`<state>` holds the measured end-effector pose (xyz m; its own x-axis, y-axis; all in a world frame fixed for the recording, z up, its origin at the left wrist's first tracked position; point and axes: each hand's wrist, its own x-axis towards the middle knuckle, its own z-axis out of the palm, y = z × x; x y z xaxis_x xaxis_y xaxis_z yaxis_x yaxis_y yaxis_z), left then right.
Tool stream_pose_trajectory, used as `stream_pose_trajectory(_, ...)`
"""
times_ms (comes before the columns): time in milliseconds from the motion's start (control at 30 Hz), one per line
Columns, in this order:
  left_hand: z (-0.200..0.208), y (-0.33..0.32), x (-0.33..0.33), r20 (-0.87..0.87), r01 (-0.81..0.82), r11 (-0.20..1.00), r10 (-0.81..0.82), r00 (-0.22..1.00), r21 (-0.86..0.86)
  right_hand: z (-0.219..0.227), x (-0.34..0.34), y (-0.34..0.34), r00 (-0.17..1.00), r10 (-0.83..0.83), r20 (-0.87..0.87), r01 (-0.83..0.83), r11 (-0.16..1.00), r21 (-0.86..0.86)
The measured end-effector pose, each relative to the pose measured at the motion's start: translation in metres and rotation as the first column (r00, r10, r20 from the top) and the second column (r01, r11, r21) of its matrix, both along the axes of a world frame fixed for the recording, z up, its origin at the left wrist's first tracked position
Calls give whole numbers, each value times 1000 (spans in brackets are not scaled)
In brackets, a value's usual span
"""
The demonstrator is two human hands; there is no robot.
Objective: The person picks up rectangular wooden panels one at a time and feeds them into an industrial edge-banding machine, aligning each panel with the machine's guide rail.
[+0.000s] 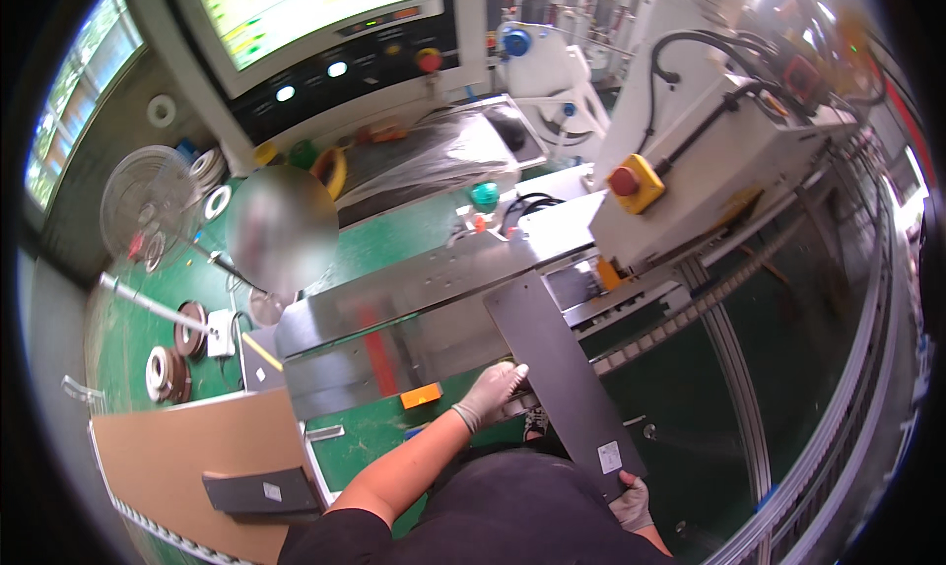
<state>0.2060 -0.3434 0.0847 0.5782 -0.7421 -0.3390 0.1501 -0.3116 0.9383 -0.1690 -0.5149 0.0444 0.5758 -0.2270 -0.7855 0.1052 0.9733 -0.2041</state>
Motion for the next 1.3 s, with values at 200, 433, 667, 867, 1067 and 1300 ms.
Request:
stream_pose_trajectory(200, -24, -56, -3, 561, 12, 998, -43, 827, 60, 33, 39, 5, 981, -185, 52, 184, 983, 25)
stream_pose_trajectory(433, -6, -124, -13, -561, -379, 919, 260, 786, -106, 37, 42, -53, 953, -291, 82, 286, 956, 70)
stream_pose_trajectory(667, -50, -201, -17, -374, -270, 961, 229, 899, -60, 43, 45, -130, 955, -295, 31, 296, 952, -72)
stream_pose_trajectory(867, -47, -275, -21, -192, -222, 975, 213, 958, -28, 44, 47, -191, 945, -326, 27, 323, 919, -227)
stream_pose_trajectory(1067, -50, -322, -10, -7, -70, 977, 71, 997, -199, 57, 61, -247, 907, -398, -138, 287, 824, -488)
stream_pose_trajectory(1300, -15, -205, -19, 286, 298, 952, -306, 908, 74, 24, 72, -285, 656, -716, -240, -576, -269, -772)
